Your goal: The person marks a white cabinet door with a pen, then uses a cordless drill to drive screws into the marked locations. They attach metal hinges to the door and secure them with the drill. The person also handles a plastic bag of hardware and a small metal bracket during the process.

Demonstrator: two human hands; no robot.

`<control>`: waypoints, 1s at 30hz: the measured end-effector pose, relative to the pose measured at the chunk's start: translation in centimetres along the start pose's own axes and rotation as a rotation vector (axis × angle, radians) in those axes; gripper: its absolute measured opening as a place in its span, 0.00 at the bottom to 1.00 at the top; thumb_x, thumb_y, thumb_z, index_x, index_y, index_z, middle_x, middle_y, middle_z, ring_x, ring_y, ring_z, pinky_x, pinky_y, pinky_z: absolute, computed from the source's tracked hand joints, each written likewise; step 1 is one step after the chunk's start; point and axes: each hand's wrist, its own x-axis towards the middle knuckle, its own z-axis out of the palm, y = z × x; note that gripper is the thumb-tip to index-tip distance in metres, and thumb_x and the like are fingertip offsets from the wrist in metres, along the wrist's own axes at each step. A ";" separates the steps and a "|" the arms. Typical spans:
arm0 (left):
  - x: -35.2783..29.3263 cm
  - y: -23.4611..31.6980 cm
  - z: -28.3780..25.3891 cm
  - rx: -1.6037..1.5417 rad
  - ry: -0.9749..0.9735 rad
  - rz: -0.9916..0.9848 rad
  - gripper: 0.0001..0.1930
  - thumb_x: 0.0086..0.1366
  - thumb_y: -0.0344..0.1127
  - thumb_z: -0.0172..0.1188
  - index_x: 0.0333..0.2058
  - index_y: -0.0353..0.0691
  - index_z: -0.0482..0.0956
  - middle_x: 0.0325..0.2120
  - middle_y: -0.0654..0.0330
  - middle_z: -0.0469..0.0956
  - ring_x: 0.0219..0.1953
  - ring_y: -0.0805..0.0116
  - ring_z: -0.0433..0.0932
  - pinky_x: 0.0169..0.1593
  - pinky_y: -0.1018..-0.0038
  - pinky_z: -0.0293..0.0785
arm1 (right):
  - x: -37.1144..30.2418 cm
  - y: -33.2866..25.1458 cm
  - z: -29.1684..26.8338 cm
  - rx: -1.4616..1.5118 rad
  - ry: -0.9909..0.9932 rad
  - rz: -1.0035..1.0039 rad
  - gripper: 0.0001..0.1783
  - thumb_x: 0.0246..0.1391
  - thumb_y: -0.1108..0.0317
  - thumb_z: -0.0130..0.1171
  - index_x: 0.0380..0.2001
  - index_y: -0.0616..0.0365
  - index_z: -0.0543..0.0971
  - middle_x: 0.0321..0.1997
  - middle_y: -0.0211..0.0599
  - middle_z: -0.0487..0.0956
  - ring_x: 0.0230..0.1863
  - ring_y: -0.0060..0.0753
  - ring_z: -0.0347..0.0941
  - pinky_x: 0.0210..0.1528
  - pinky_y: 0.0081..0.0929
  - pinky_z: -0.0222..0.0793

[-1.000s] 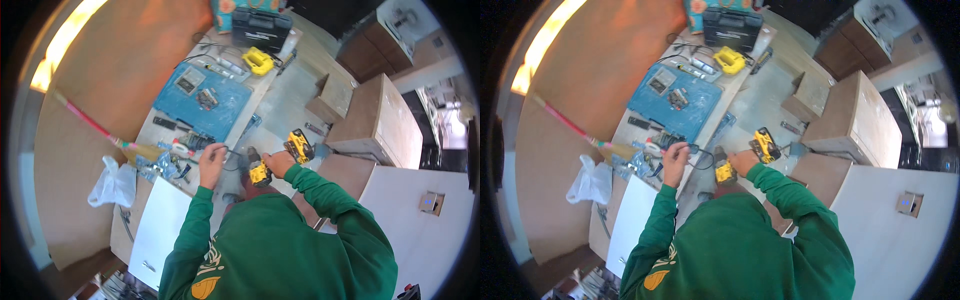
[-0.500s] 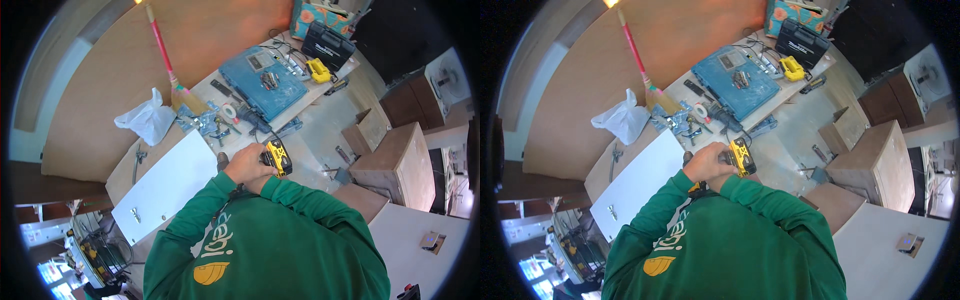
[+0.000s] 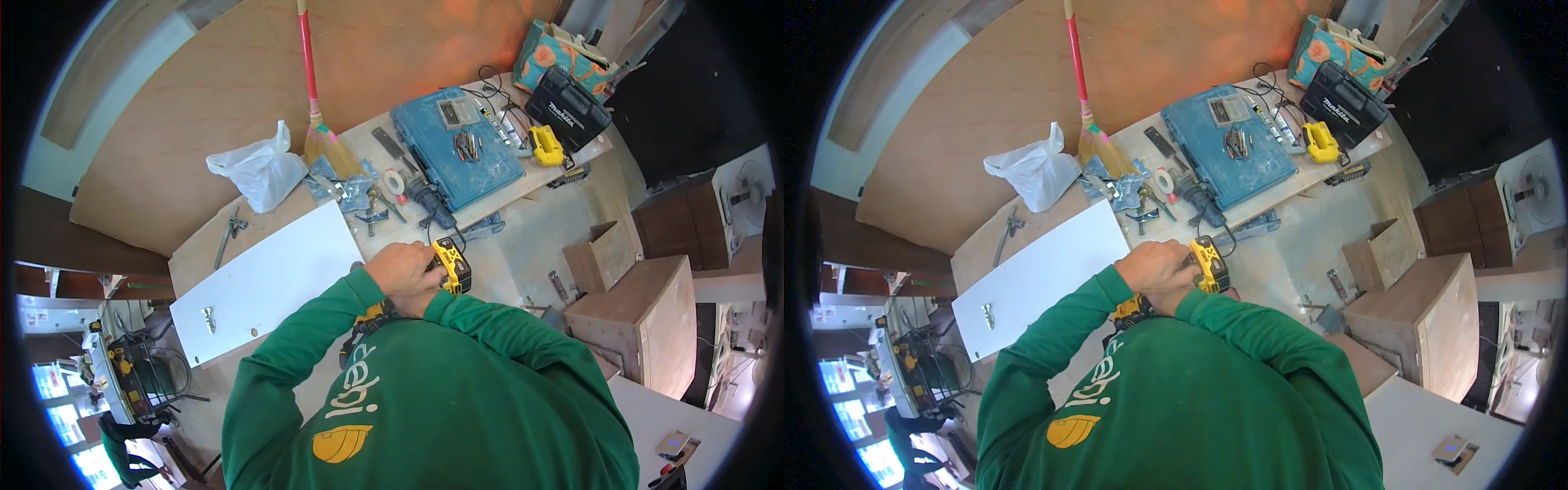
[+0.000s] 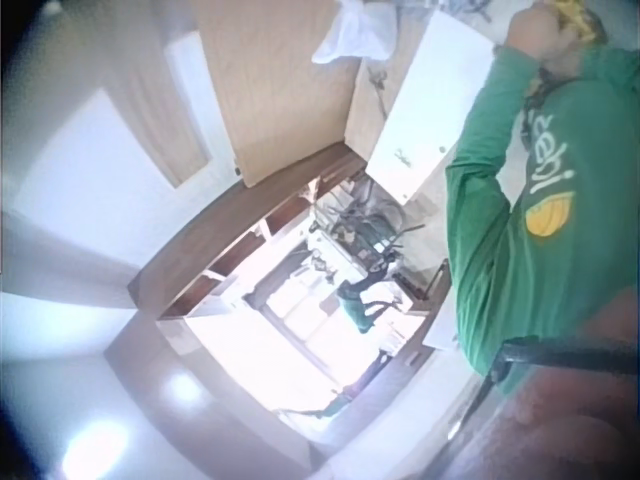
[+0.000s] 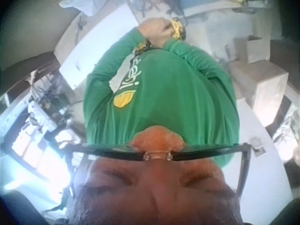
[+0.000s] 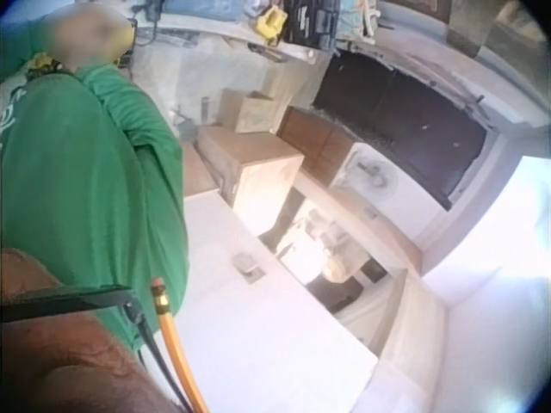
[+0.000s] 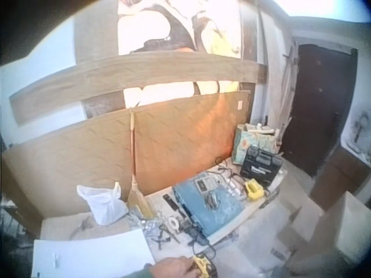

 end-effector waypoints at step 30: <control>-2.2 6.8 -3.7 -1.239 1.464 -0.501 0.16 0.72 0.31 0.64 0.54 0.29 0.80 0.39 0.58 0.82 0.36 0.68 0.84 0.43 0.68 0.87 | 0.7 11.3 -13.1 0.344 -0.470 -0.080 0.44 0.42 0.57 0.78 0.64 0.53 0.72 0.43 0.63 0.85 0.47 0.69 0.81 0.52 0.53 0.77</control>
